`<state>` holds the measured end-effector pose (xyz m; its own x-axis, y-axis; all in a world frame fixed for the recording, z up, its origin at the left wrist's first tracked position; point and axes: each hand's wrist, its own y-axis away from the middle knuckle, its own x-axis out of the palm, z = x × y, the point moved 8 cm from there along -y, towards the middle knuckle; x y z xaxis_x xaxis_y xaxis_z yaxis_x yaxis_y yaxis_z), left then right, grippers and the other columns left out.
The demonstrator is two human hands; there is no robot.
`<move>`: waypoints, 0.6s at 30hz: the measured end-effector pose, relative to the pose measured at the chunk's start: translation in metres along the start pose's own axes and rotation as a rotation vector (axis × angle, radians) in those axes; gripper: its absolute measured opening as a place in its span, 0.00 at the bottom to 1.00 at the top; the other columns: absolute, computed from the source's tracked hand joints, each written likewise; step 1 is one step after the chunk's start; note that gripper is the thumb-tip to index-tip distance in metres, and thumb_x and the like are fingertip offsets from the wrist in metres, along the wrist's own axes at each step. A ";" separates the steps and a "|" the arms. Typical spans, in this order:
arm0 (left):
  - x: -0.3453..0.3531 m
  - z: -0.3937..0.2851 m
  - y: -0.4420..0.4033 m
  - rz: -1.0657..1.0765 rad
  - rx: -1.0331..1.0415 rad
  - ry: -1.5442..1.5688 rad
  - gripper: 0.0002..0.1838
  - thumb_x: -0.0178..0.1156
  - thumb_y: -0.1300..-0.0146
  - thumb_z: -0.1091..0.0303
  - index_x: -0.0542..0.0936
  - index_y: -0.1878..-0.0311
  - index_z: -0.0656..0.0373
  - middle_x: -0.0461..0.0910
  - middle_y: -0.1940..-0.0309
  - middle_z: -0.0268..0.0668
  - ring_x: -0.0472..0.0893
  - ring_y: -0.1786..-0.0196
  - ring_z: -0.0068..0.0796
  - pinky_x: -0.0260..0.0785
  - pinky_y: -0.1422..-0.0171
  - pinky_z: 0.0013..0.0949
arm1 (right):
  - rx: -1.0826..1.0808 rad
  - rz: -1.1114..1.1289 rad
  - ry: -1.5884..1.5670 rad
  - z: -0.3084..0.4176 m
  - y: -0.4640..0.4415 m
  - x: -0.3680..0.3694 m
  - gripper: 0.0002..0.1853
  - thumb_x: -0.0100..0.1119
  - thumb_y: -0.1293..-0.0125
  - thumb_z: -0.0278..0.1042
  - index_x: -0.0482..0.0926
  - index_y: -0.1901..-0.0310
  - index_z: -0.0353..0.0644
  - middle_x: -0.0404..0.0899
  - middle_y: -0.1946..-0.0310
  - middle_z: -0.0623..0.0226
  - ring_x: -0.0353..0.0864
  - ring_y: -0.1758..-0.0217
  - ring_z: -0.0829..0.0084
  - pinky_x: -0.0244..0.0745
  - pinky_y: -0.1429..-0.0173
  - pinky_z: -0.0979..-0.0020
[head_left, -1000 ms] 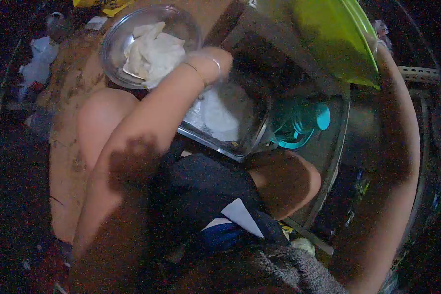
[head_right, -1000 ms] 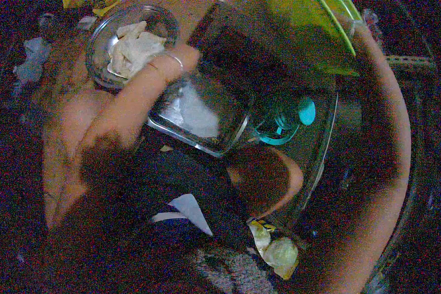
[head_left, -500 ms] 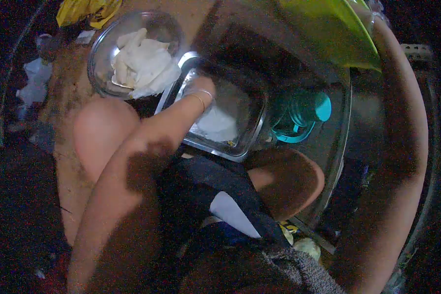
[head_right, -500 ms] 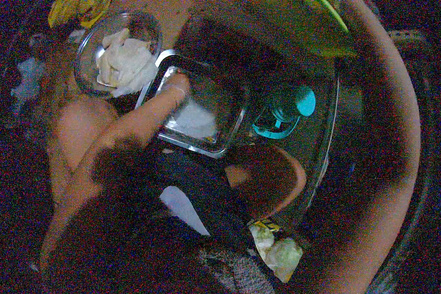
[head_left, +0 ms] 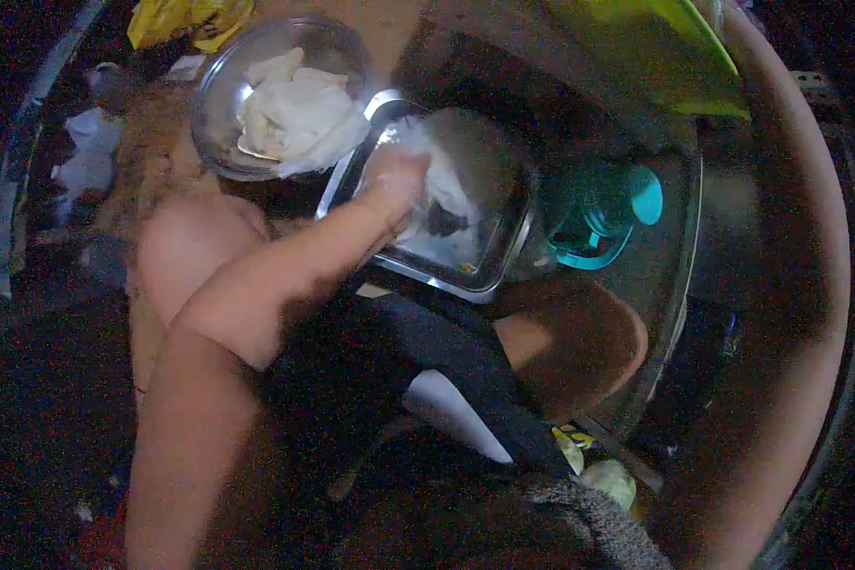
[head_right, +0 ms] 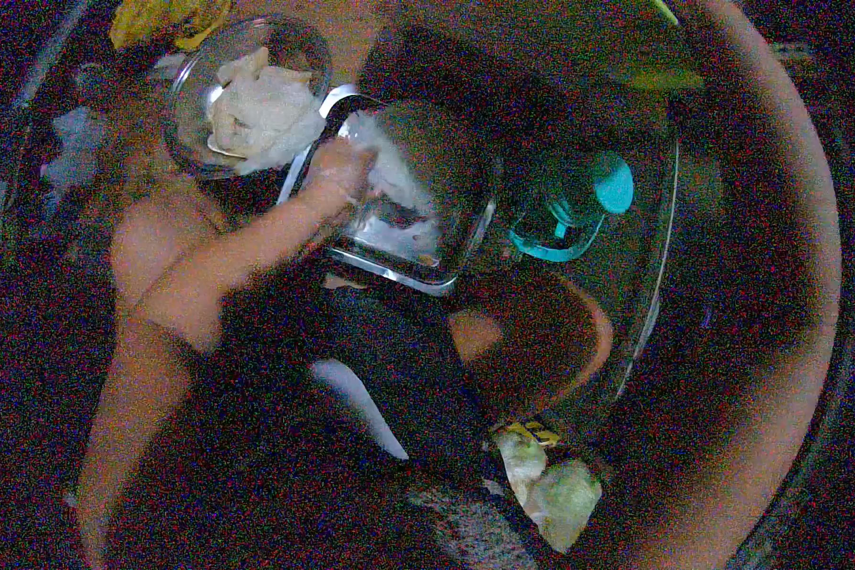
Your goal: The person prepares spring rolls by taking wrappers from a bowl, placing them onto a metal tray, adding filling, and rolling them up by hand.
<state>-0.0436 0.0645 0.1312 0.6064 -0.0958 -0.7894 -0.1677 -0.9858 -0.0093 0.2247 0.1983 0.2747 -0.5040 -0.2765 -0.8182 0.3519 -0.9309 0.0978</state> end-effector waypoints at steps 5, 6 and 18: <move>0.030 -0.004 0.067 0.444 0.166 -0.415 0.19 0.64 0.55 0.56 0.78 0.61 0.56 0.78 0.71 0.44 0.79 0.65 0.47 0.71 0.60 0.48 | -0.039 0.011 0.032 0.013 -0.019 0.007 0.21 0.53 0.35 0.33 0.71 0.42 0.38 0.75 0.47 0.58 0.75 0.45 0.68 0.74 0.45 0.71; 0.021 -0.014 0.071 0.397 0.211 -0.335 0.17 0.63 0.54 0.60 0.77 0.61 0.58 0.78 0.73 0.42 0.79 0.67 0.46 0.72 0.62 0.47 | -0.042 0.013 0.038 0.015 -0.021 0.004 0.21 0.53 0.35 0.33 0.71 0.42 0.38 0.75 0.47 0.58 0.75 0.45 0.68 0.74 0.45 0.71; -0.017 -0.042 -0.003 0.162 0.189 -0.187 0.10 0.53 0.43 0.67 0.80 0.60 0.57 0.81 0.65 0.47 0.81 0.58 0.45 0.74 0.52 0.43 | -0.096 -0.119 -0.020 0.067 -0.017 -0.113 0.20 0.53 0.35 0.33 0.71 0.42 0.38 0.74 0.47 0.57 0.75 0.45 0.67 0.73 0.44 0.71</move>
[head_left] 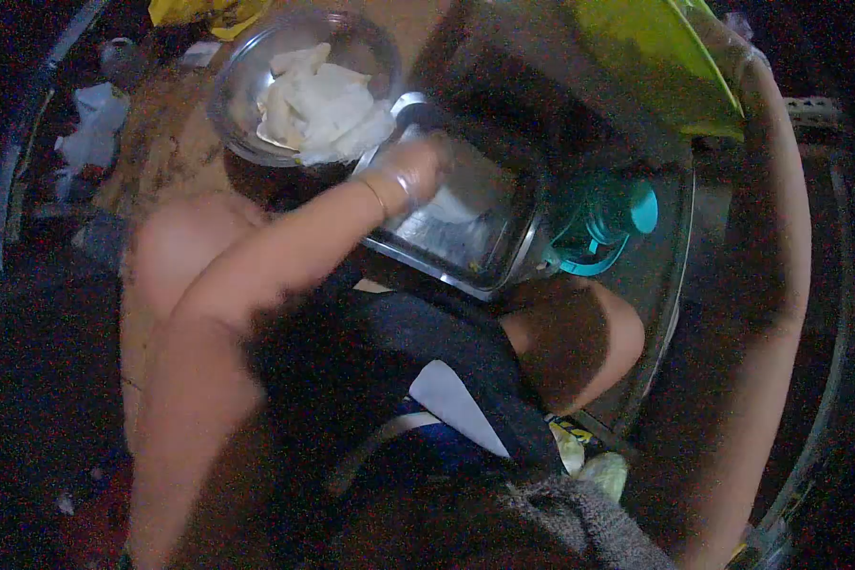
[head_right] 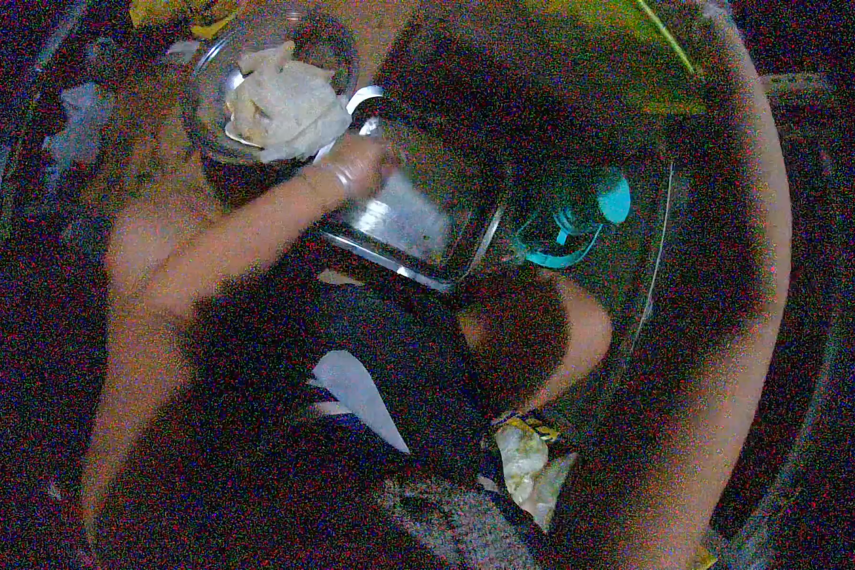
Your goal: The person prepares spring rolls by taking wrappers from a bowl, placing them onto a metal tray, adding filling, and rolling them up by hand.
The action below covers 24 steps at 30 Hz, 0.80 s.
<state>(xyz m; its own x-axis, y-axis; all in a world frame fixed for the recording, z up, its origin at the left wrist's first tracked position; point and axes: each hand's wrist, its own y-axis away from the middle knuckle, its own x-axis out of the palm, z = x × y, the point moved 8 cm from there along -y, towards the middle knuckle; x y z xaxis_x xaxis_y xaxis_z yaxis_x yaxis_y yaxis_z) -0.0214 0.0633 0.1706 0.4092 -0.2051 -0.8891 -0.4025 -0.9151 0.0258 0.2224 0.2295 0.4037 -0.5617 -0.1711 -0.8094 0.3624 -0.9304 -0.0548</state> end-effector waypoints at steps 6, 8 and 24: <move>0.085 -0.009 0.009 0.282 0.138 -0.424 0.15 0.51 0.41 0.71 0.79 0.52 0.54 0.77 0.51 0.46 0.77 0.48 0.45 0.70 0.45 0.46 | -0.018 -0.067 -0.075 0.014 -0.002 -0.043 0.20 0.52 0.35 0.32 0.70 0.42 0.38 0.74 0.47 0.57 0.75 0.45 0.67 0.73 0.44 0.71; 0.070 -0.015 0.006 0.250 0.211 -0.483 0.14 0.51 0.42 0.70 0.80 0.54 0.55 0.78 0.53 0.42 0.77 0.48 0.41 0.70 0.48 0.45 | -0.018 -0.071 -0.108 0.017 -0.004 -0.049 0.20 0.52 0.35 0.32 0.70 0.42 0.38 0.74 0.47 0.57 0.75 0.45 0.67 0.73 0.44 0.71; 0.069 -0.026 0.003 0.215 0.345 -0.411 0.09 0.54 0.46 0.68 0.81 0.68 0.61 0.81 0.67 0.46 0.81 0.59 0.48 0.75 0.56 0.47 | -0.008 -0.147 -0.391 0.004 0.015 -0.062 0.20 0.52 0.34 0.32 0.70 0.41 0.38 0.74 0.46 0.57 0.74 0.45 0.67 0.73 0.43 0.71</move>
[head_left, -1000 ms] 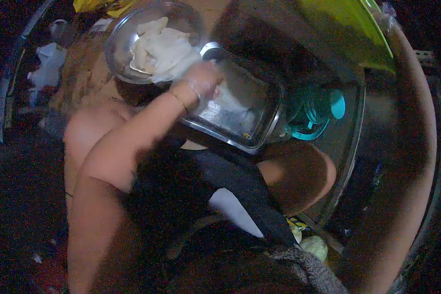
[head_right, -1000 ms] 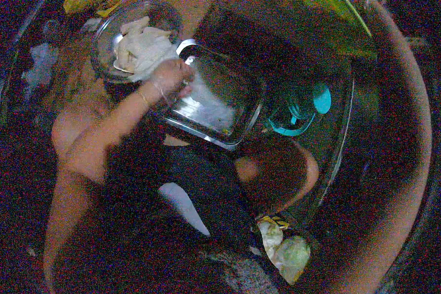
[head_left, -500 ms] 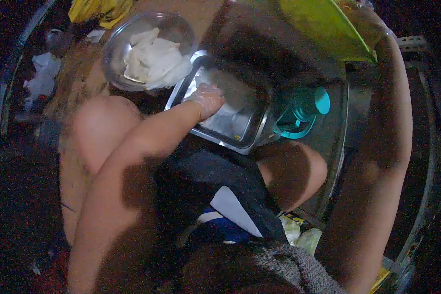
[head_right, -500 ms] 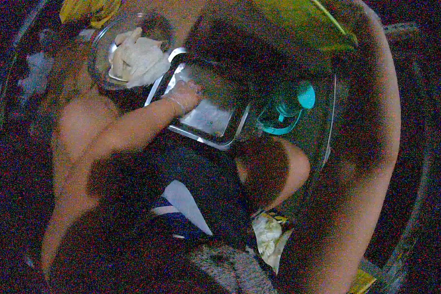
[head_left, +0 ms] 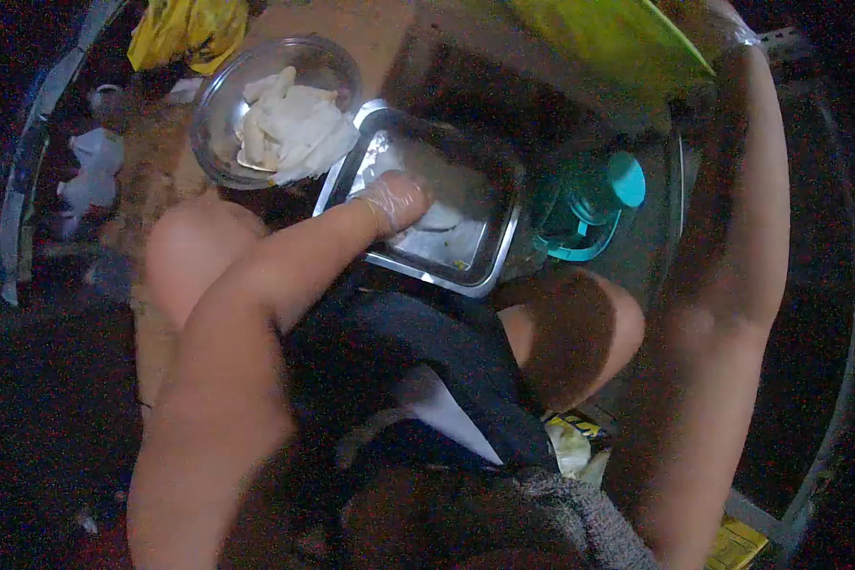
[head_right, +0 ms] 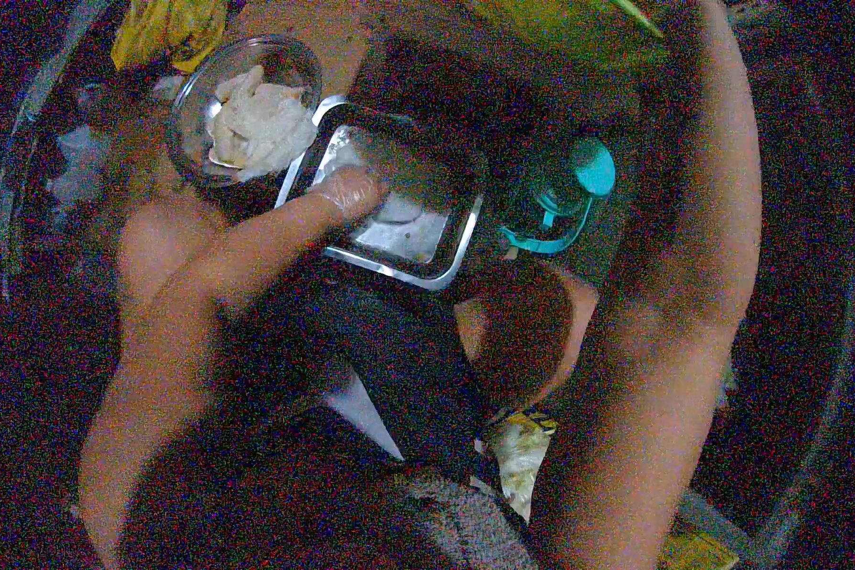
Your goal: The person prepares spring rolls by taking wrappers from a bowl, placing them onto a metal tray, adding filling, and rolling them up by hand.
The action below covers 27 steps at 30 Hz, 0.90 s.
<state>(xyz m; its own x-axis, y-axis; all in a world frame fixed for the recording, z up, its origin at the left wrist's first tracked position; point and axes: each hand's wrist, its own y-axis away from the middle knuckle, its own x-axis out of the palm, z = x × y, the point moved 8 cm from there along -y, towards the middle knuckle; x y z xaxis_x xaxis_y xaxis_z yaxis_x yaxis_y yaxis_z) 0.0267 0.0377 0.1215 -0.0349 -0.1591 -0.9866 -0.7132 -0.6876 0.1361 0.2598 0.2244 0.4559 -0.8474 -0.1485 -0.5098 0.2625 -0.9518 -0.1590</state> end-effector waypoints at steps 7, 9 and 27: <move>0.006 0.005 0.012 0.289 -0.162 0.068 0.13 0.57 0.48 0.67 0.81 0.58 0.56 0.80 0.58 0.46 0.78 0.49 0.46 0.70 0.45 0.43 | -0.018 -0.022 -0.155 0.002 0.009 0.007 0.20 0.51 0.34 0.31 0.70 0.41 0.38 0.74 0.46 0.57 0.74 0.44 0.67 0.73 0.43 0.71; 0.003 0.020 0.000 0.179 -0.166 0.054 0.13 0.57 0.48 0.66 0.81 0.59 0.57 0.79 0.57 0.46 0.77 0.50 0.47 0.70 0.45 0.44 | -0.016 -0.028 -0.191 0.001 0.010 0.005 0.20 0.51 0.34 0.31 0.70 0.41 0.38 0.74 0.46 0.57 0.74 0.44 0.67 0.73 0.43 0.71; 0.010 -0.009 0.016 0.065 -0.036 -0.119 0.10 0.53 0.42 0.66 0.81 0.59 0.52 0.80 0.57 0.41 0.79 0.51 0.40 0.71 0.46 0.43 | -0.089 -0.092 -0.771 -0.008 0.031 -0.065 0.19 0.50 0.33 0.31 0.69 0.41 0.37 0.73 0.46 0.57 0.74 0.44 0.67 0.73 0.43 0.71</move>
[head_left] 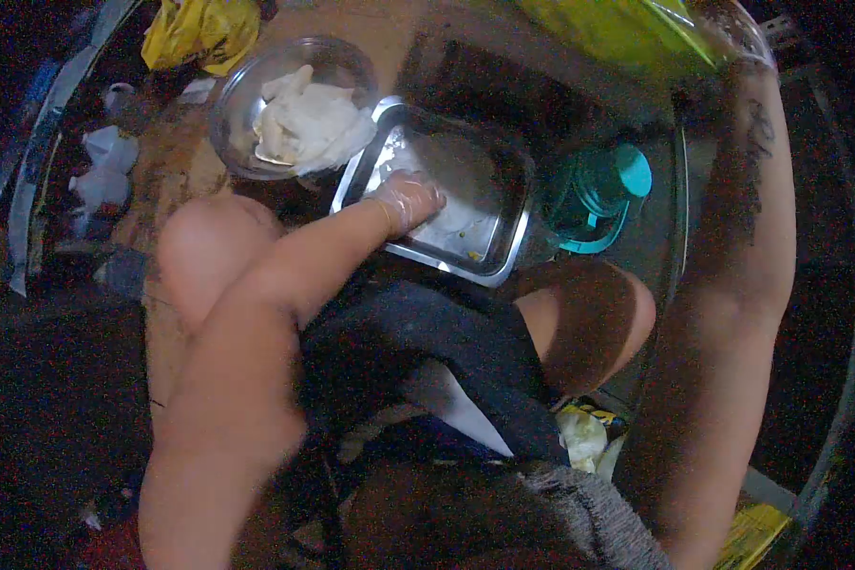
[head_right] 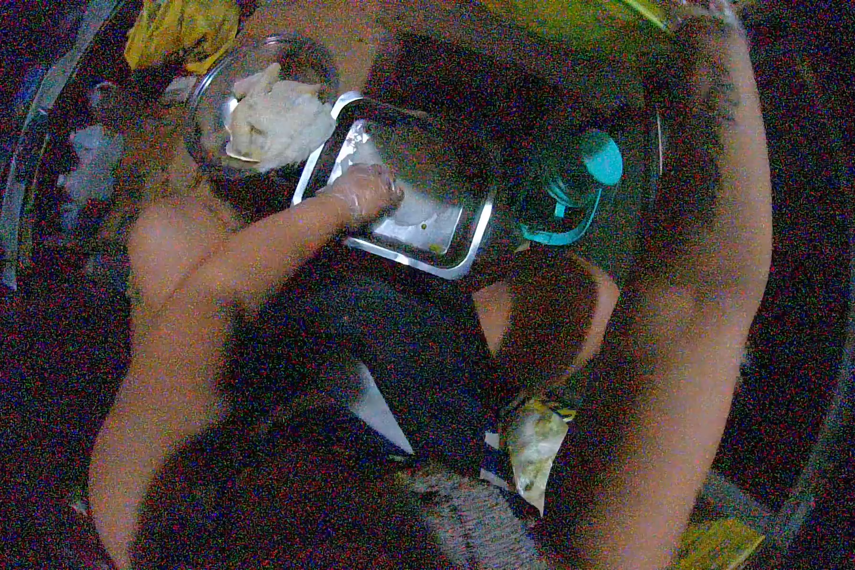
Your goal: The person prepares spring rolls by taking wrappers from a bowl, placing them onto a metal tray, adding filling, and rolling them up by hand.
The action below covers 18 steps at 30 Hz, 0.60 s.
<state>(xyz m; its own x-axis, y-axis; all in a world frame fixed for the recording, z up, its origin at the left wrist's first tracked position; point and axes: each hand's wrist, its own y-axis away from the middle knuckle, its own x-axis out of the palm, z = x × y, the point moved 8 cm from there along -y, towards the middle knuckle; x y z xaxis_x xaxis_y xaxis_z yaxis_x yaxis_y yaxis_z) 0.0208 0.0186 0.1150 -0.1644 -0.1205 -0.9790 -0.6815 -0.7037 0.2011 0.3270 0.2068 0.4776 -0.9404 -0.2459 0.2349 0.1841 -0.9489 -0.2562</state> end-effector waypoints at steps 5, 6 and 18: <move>0.017 0.027 -0.014 0.221 -0.116 0.348 0.14 0.52 0.44 0.67 0.82 0.59 0.60 0.80 0.56 0.48 0.80 0.52 0.48 0.71 0.47 0.44 | -0.016 0.048 -0.244 0.018 0.030 -0.013 0.19 0.50 0.33 0.30 0.69 0.41 0.37 0.73 0.45 0.57 0.74 0.44 0.67 0.73 0.42 0.71; 0.019 0.038 -0.019 0.199 -0.127 0.334 0.13 0.54 0.45 0.65 0.82 0.60 0.59 0.81 0.58 0.49 0.80 0.54 0.48 0.72 0.49 0.44 | -0.017 0.068 -0.308 0.023 0.036 -0.013 0.19 0.50 0.33 0.30 0.69 0.41 0.37 0.73 0.45 0.57 0.74 0.44 0.67 0.73 0.42 0.71; -0.005 0.071 0.015 0.165 -0.069 0.135 0.12 0.61 0.48 0.62 0.83 0.62 0.58 0.82 0.62 0.48 0.82 0.57 0.46 0.75 0.52 0.44 | 0.285 0.023 -0.457 -0.206 0.187 0.184 0.17 0.58 0.38 0.30 0.72 0.47 0.40 0.76 0.51 0.55 0.77 0.50 0.61 0.77 0.49 0.65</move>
<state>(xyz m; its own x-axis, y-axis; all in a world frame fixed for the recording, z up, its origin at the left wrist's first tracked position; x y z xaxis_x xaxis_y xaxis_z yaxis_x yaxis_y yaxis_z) -0.0392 0.0580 0.1248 -0.1696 -0.3277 -0.9294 -0.6019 -0.7123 0.3610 0.1296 0.0253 0.2796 -0.7268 -0.2682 0.6324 0.3335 -0.9426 -0.0165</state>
